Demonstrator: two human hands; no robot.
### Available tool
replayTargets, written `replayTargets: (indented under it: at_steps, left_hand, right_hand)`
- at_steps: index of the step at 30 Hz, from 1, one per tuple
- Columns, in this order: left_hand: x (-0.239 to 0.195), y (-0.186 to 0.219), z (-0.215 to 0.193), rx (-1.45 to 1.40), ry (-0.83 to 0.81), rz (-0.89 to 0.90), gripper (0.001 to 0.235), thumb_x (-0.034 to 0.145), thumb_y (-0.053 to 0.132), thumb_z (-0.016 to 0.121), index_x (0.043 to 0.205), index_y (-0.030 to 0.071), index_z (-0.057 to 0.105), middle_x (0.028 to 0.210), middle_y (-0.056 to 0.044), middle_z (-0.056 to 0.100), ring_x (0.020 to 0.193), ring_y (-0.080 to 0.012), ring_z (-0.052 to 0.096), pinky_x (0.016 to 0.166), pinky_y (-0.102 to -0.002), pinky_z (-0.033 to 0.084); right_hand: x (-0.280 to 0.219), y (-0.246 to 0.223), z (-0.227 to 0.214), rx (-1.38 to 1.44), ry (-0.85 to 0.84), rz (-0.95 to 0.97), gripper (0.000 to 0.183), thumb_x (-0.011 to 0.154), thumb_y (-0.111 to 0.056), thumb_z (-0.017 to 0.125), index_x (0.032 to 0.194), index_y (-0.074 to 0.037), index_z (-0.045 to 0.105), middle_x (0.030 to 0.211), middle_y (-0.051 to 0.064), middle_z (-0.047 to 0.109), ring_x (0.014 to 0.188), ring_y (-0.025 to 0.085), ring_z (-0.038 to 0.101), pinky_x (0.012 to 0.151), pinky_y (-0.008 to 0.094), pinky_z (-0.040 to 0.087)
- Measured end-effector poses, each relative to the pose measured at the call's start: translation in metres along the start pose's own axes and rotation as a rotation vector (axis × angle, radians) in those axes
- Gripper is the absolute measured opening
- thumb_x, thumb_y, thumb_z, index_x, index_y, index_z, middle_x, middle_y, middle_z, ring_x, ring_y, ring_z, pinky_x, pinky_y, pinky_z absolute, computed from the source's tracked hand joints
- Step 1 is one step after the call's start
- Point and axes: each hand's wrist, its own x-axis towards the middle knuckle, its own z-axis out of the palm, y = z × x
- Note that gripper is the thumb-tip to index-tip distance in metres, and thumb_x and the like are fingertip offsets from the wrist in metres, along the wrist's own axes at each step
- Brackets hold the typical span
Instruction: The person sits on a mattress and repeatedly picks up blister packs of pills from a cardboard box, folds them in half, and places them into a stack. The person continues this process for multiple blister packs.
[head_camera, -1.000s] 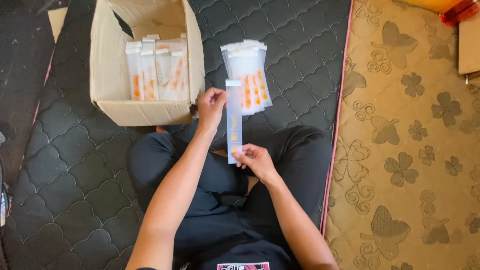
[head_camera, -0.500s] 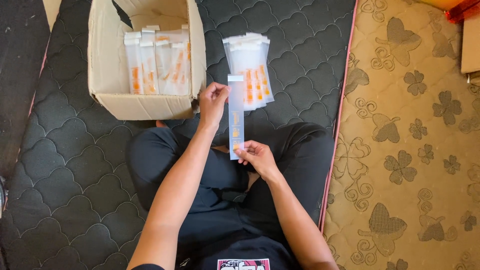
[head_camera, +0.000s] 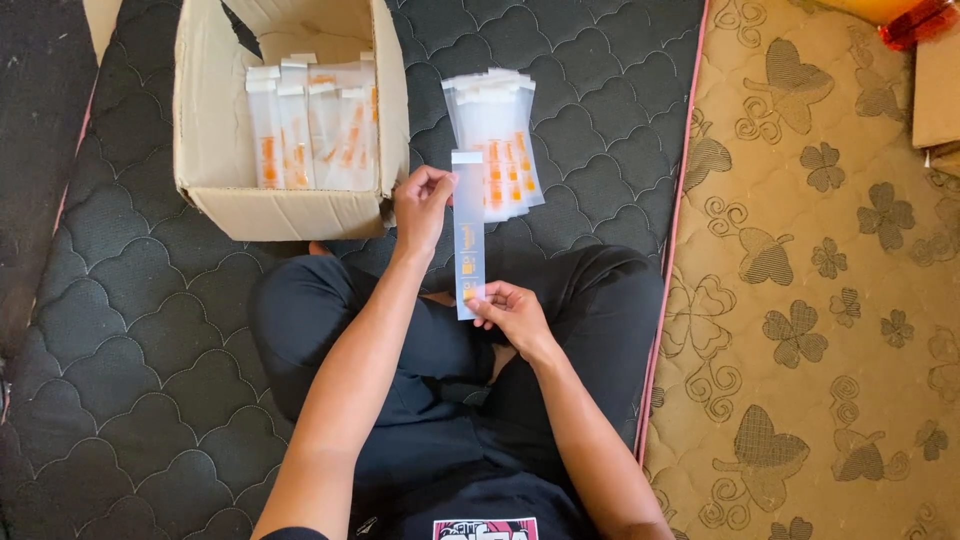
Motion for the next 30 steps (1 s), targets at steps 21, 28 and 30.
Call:
replayTargets:
  at_steps: [21,28,30]
  left_hand:
    - [-0.046,0.049,-0.056,0.052,-0.18,-0.058,0.013,0.093,0.003,0.067,0.105,0.002,0.062,0.086,-0.012,0.066,0.074,-0.0222,0.075,0.072,-0.033,0.061]
    - [-0.09,0.012,-0.025,-0.204,-0.232,-0.341,0.022,0.083,-0.001,0.07,0.102,-0.001,0.06,0.083,-0.015,0.071,0.07,-0.0204,0.074,0.065,-0.026,0.062]
    - [-0.093,-0.001,-0.016,-0.111,-0.292,-0.341,0.012,0.083,0.001,0.068,0.092,-0.004,0.062,0.079,-0.02,0.072,0.068,-0.0226,0.074,0.064,-0.03,0.061]
  right_hand:
    - [0.021,-0.002,-0.036,0.707,0.402,-0.186,0.009,0.095,-0.007,0.067,0.096,-0.007,0.058,0.066,0.006,0.057,0.058,0.027,0.07,0.055,0.034,0.059]
    - [0.033,-0.001,-0.003,0.701,0.266,-0.231,0.015,0.091,-0.011,0.075,0.094,-0.009,0.061,0.069,0.006,0.064,0.062,0.024,0.069,0.058,0.033,0.052]
    - [0.047,0.017,-0.001,0.46,0.185,-0.203,0.013,0.09,-0.003,0.074,0.083,-0.004,0.063,0.054,0.009,0.052,0.052,0.024,0.06,0.052,0.029,0.049]
